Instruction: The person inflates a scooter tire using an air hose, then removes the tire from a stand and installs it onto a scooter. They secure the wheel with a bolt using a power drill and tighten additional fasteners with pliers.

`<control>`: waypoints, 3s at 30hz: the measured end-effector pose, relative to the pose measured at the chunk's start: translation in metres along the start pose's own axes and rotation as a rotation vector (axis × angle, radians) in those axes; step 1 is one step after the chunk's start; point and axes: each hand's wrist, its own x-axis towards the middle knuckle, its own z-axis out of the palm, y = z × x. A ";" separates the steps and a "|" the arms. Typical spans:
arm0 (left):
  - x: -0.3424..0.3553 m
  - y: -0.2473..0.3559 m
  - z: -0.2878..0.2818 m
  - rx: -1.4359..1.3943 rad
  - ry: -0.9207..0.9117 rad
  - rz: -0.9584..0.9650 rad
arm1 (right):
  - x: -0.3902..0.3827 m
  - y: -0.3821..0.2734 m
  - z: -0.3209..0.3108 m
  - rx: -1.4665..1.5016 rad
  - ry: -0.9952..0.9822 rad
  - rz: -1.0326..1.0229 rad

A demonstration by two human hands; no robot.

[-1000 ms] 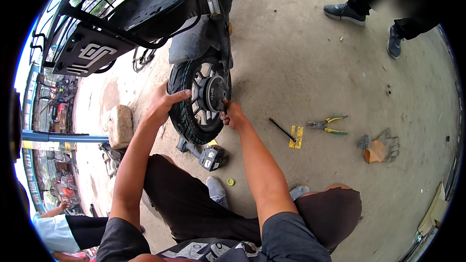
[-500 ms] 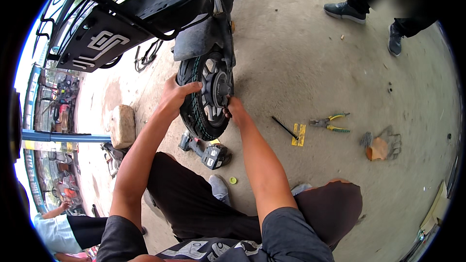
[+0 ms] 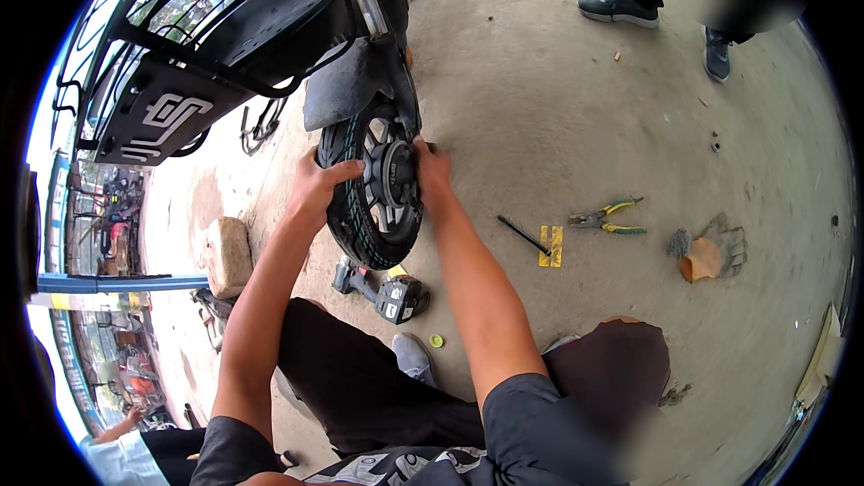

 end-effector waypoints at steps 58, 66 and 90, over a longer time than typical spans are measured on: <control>0.052 0.011 0.013 -0.123 0.078 -0.141 | 0.049 -0.010 0.007 0.386 0.110 0.400; 0.032 0.005 0.012 -0.165 -0.134 -0.041 | 0.083 0.002 -0.008 0.458 -0.020 0.498; 0.027 -0.001 0.027 -0.212 -0.076 0.023 | 0.058 0.006 -0.009 0.074 0.045 0.132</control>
